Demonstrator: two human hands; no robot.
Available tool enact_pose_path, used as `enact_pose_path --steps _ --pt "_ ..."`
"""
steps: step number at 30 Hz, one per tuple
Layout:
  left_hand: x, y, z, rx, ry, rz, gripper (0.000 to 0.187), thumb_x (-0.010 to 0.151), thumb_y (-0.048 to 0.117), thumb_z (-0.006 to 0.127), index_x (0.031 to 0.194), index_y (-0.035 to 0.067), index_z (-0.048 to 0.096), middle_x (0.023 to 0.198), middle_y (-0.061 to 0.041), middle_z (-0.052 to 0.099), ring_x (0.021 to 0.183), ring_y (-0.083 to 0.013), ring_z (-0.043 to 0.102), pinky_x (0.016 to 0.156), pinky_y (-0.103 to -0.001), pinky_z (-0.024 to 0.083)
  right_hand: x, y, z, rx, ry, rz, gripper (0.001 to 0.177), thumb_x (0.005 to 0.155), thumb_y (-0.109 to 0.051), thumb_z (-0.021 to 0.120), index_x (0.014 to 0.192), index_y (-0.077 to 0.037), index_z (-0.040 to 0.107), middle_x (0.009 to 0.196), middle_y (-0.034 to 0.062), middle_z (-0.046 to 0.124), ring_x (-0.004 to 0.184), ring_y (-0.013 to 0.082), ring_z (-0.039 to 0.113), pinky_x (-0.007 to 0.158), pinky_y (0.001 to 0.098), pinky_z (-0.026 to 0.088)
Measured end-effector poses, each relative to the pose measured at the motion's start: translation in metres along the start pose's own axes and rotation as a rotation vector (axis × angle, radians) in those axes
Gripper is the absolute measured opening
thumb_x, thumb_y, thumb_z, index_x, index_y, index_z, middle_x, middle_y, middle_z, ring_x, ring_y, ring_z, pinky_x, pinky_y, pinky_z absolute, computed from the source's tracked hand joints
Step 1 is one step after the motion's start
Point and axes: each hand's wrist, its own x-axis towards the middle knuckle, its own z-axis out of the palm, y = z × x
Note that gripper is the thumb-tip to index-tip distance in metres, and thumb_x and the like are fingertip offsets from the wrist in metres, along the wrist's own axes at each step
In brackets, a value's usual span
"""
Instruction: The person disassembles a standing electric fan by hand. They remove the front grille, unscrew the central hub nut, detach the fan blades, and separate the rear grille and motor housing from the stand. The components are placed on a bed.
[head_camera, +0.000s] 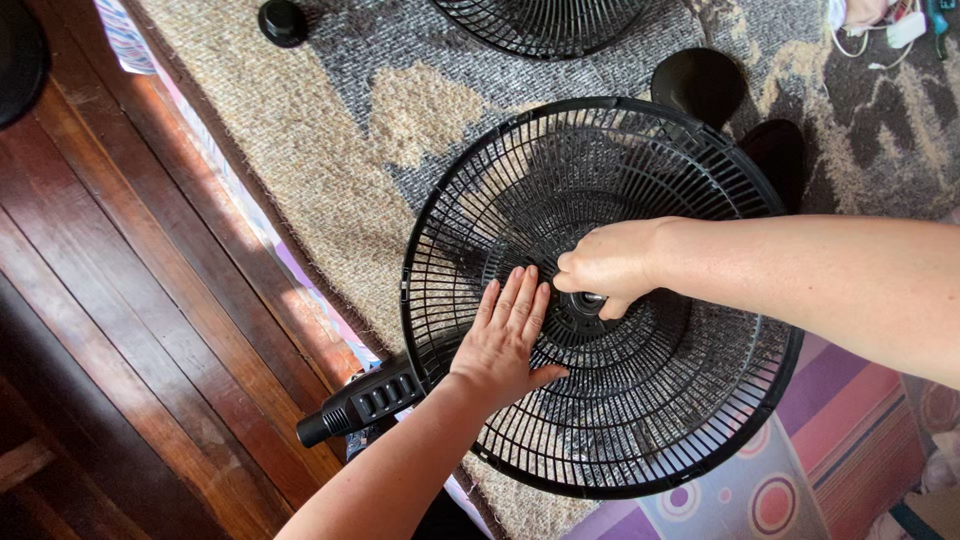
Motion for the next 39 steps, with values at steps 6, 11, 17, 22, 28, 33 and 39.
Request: enact_pose_path --steps 6,11,17,22,28,33,39 --pt "0.000 -0.001 0.000 0.000 -0.002 0.001 0.114 0.088 0.079 0.038 0.158 -0.002 0.000 0.167 -0.024 0.000 0.155 -0.0368 -0.007 0.122 -0.052 -0.004 0.003 -0.004 -0.018 -0.160 -0.092 -0.155 0.038 0.081 -0.015 0.079 0.113 -0.005 0.060 0.108 0.0111 0.064 0.099 0.0314 0.068 0.086 0.0446 0.056" --pt "0.002 -0.003 0.002 -0.013 -0.015 -0.009 0.115 0.088 0.079 0.040 0.158 -0.003 -0.001 0.167 -0.023 -0.002 0.155 -0.0360 -0.007 0.123 -0.051 -0.004 -0.025 -0.002 -0.024 -0.058 0.129 0.149 0.046 0.074 -0.009 0.079 0.115 -0.012 0.060 0.116 0.0096 0.060 0.103 0.0325 0.066 0.086 0.0443 0.056" --pt "0.000 0.001 -0.003 -0.013 0.021 -0.022 0.116 0.087 0.078 0.044 0.158 -0.003 0.001 0.168 -0.023 -0.001 0.155 -0.0367 -0.006 0.123 -0.051 -0.002 -0.053 -0.059 0.028 0.698 0.380 1.007 0.065 0.083 -0.058 0.074 0.115 -0.002 0.060 0.116 0.0158 0.065 0.105 0.0322 0.069 0.088 0.0454 0.060" --pt "0.002 0.002 -0.003 -0.032 0.006 -0.046 0.118 0.086 0.078 0.047 0.160 -0.003 0.003 0.169 -0.022 -0.001 0.156 -0.0362 -0.005 0.125 -0.051 -0.001 0.003 -0.090 0.063 0.763 0.580 1.159 0.088 0.080 -0.075 0.065 0.122 0.002 0.058 0.122 0.0221 0.064 0.109 0.0364 0.068 0.088 0.0466 0.058" --pt "0.005 0.001 0.000 0.000 -0.033 -0.039 0.117 0.088 0.079 0.044 0.159 -0.003 0.001 0.168 -0.023 -0.005 0.155 -0.0357 -0.009 0.123 -0.050 -0.005 0.012 -0.078 0.072 0.665 0.511 1.138 0.080 0.084 -0.076 0.062 0.115 -0.002 0.065 0.103 0.0197 0.073 0.094 0.0349 0.074 0.082 0.0462 0.061" --pt "0.004 0.000 0.002 0.006 -0.002 -0.023 0.116 0.087 0.079 0.042 0.158 -0.003 0.000 0.167 -0.023 -0.004 0.155 -0.0353 -0.008 0.123 -0.050 -0.005 0.000 -0.058 0.066 0.553 0.458 0.908 0.072 0.081 -0.069 0.067 0.105 -0.002 0.069 0.094 0.0163 0.076 0.087 0.0318 0.076 0.082 0.0432 0.062" --pt "0.002 -0.001 0.001 0.002 0.002 -0.018 0.116 0.088 0.079 0.042 0.159 -0.003 0.000 0.168 -0.023 -0.004 0.156 -0.0353 -0.008 0.124 -0.050 -0.005 -0.009 -0.042 0.050 0.558 0.347 0.750 0.063 0.077 -0.059 0.076 0.104 -0.003 0.068 0.096 0.0160 0.075 0.089 0.0318 0.075 0.083 0.0426 0.062"
